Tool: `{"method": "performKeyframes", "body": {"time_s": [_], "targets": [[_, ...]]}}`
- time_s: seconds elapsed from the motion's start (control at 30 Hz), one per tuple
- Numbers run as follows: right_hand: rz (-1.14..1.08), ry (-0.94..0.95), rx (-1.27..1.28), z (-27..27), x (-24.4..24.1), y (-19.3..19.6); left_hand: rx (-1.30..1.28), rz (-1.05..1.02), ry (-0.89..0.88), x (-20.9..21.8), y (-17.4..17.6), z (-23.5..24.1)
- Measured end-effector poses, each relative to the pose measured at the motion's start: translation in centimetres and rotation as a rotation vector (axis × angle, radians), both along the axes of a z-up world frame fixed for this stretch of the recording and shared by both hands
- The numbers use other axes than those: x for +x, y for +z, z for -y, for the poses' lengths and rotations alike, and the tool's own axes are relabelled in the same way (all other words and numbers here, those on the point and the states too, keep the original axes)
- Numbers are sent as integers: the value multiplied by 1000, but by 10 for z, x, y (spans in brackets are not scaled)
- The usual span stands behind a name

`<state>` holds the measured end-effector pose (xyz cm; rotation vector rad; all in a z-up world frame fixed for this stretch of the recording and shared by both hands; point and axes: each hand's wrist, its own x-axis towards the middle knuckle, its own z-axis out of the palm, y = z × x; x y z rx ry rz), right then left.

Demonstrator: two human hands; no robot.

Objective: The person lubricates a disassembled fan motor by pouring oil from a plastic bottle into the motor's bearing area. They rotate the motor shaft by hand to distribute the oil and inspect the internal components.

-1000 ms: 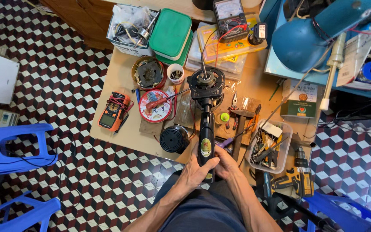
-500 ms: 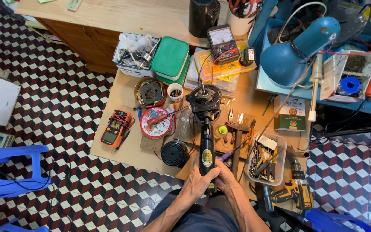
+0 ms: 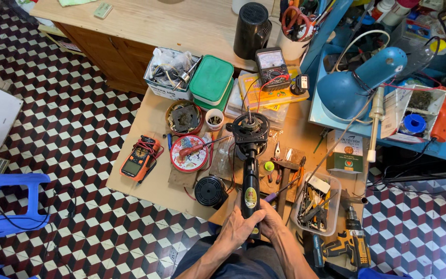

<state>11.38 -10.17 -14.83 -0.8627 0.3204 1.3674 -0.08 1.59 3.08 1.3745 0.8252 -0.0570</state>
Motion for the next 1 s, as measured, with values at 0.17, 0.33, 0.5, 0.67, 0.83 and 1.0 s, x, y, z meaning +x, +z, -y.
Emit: {"method": "performKeyframes", "body": {"time_s": [0.17,0.33,0.5,0.67,0.83,1.0], "targets": [[25,-59,-49,3,-2,27,53,-45,-26,-1,-12,2],[88,-49,-69,4,-2,48,33,-27,-29,-1,-12,1],[137,-37,-26,6,-3,57,53,-19,-38,-1,-8,0],[157,-55,-61,10,-4,56,53,-64,-74,-7,-6,-2],[135,-54,-40,20,-4,59,48,-169,-63,-9,-17,-7],[151,-76,-141,28,-10,63,31,-171,-23,-10,-30,-8]]}}
